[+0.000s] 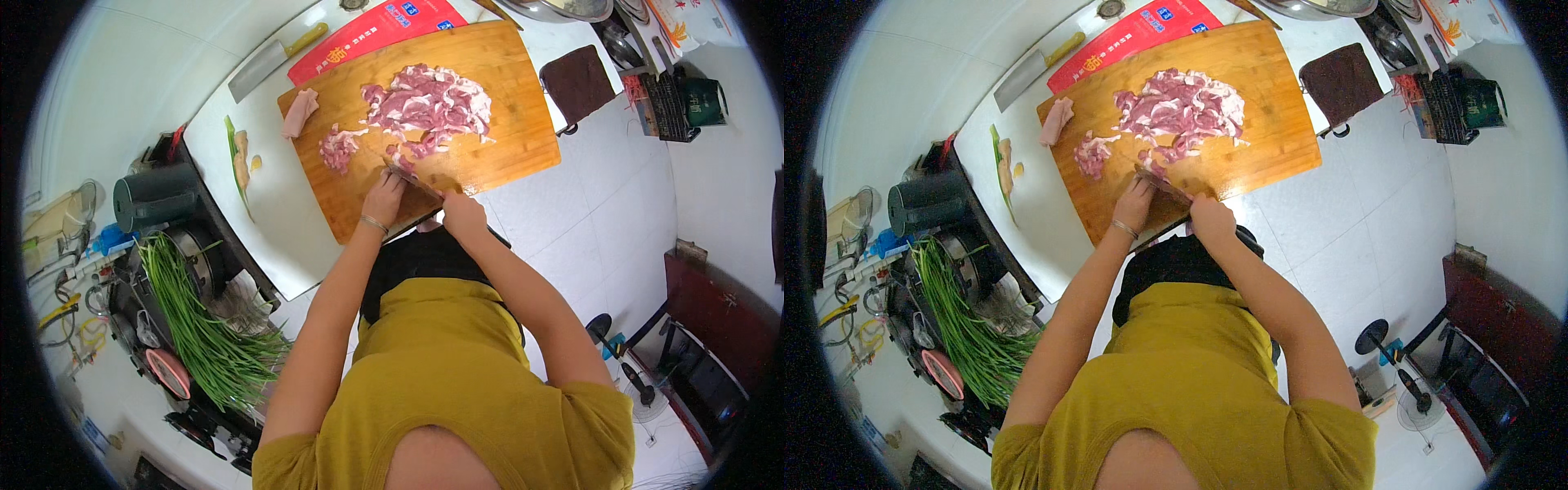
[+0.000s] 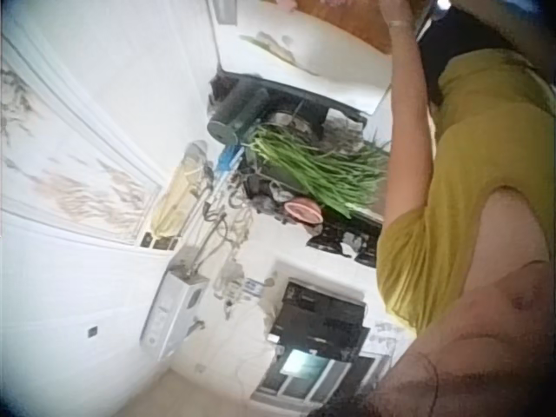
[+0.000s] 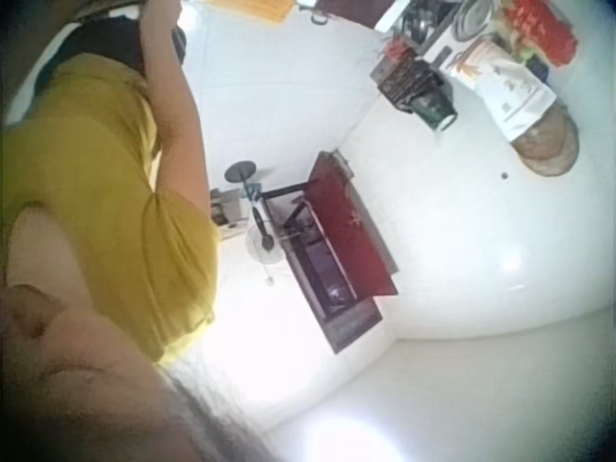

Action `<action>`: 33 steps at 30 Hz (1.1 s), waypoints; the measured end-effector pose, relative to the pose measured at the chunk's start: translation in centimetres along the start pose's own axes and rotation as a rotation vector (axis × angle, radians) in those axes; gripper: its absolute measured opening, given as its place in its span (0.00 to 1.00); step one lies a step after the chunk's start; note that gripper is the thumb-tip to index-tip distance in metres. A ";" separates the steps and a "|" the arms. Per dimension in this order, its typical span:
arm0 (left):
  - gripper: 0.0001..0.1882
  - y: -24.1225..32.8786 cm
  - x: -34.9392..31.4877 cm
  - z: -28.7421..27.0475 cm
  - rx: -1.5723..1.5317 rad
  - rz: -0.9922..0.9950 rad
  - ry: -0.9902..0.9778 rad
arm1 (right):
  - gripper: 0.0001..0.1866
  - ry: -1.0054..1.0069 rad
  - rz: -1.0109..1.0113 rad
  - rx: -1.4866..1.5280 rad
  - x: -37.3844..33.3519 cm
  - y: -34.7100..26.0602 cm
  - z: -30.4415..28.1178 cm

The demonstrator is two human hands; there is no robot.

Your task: The person slices raw meat into thin strips on a wooden cutting board using a large knife. They repeatedly cut the meat, occasionally adjusting the pile with their left hand to maintain a steady workflow.

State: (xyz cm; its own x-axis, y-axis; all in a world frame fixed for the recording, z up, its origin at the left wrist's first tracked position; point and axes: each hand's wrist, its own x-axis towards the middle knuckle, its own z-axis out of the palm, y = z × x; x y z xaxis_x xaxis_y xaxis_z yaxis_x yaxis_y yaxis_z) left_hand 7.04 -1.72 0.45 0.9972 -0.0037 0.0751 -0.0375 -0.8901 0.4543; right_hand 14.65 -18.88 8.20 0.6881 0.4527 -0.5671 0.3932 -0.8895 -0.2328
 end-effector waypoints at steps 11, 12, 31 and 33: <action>0.17 0.7 -0.8 0.8 0.019 -0.048 -0.010 | 0.09 -0.020 0.036 0.040 -0.3 1.5 0.6; 0.17 0.8 -0.9 0.8 0.030 -0.042 0.006 | 0.09 -0.026 -0.003 0.042 -0.1 1.4 0.2; 0.12 1.1 -1.0 0.4 0.114 0.061 0.120 | 0.10 0.039 -0.140 0.027 2.4 -2.2 1.5; 0.12 0.8 -1.0 0.5 0.091 0.036 0.067 | 0.09 0.006 -0.170 -0.023 2.6 -3.1 0.9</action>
State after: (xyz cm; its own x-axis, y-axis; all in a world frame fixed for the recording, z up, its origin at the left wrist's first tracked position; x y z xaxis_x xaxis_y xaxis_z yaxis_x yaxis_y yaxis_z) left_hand 6.02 -2.63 0.25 0.9885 -0.0082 0.1507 -0.0639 -0.9275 0.3683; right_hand 14.66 -14.96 6.71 0.6146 0.5966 -0.5162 0.5178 -0.7987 -0.3066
